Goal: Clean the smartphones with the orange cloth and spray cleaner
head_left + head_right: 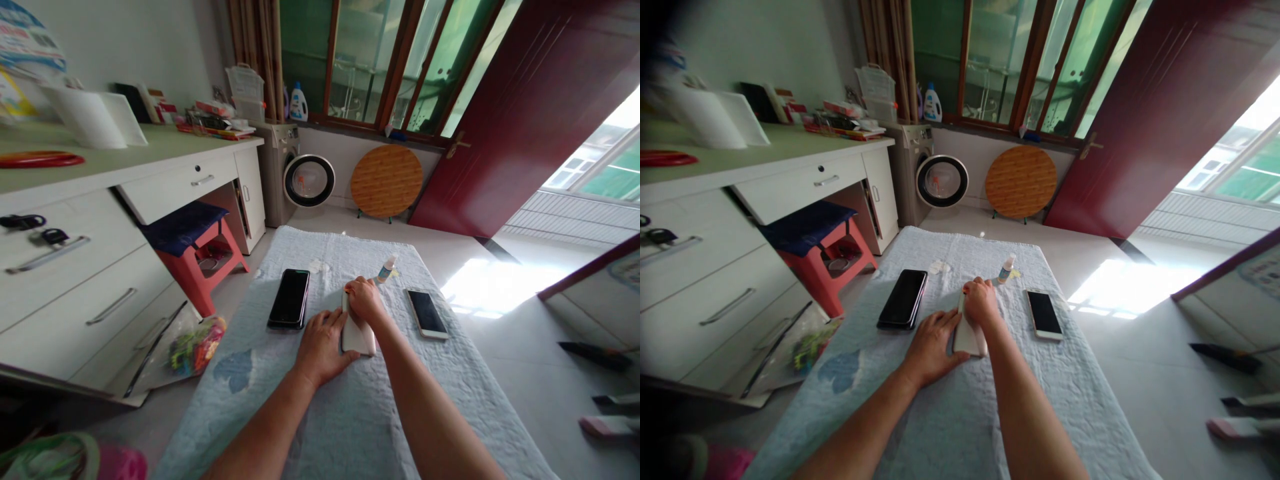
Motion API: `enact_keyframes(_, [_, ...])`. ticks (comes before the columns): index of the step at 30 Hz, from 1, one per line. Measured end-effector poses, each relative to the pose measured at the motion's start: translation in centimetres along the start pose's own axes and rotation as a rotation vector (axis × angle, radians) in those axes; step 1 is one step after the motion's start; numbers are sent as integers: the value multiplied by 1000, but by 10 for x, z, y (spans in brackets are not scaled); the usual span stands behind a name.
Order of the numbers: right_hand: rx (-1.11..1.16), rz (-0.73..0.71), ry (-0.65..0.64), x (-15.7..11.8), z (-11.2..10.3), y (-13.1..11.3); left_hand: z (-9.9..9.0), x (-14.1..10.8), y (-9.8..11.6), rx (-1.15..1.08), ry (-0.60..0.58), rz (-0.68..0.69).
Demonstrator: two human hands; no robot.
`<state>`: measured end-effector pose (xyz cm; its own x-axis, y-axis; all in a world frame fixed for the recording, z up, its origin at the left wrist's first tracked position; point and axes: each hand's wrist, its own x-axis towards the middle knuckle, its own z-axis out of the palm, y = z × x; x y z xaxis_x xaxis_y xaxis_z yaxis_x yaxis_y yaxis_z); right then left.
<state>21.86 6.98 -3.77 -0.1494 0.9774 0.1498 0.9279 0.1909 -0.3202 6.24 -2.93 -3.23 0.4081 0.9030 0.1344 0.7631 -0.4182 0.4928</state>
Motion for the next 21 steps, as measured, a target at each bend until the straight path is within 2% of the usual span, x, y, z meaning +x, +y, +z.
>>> enact_keyframes(4, [-8,59,18,-4,-6,20,3,0,0,6,27,-12])
enact_keyframes(8, [-22,107,37,-10,-9,29,3,0,1,6,15,-16])
enact_keyframes(15, [-60,157,150,-31,-5,18,4,0,1,3,30,-15])
enact_keyframes(21, [11,135,135,-54,-9,10,4,1,1,4,9,-24])
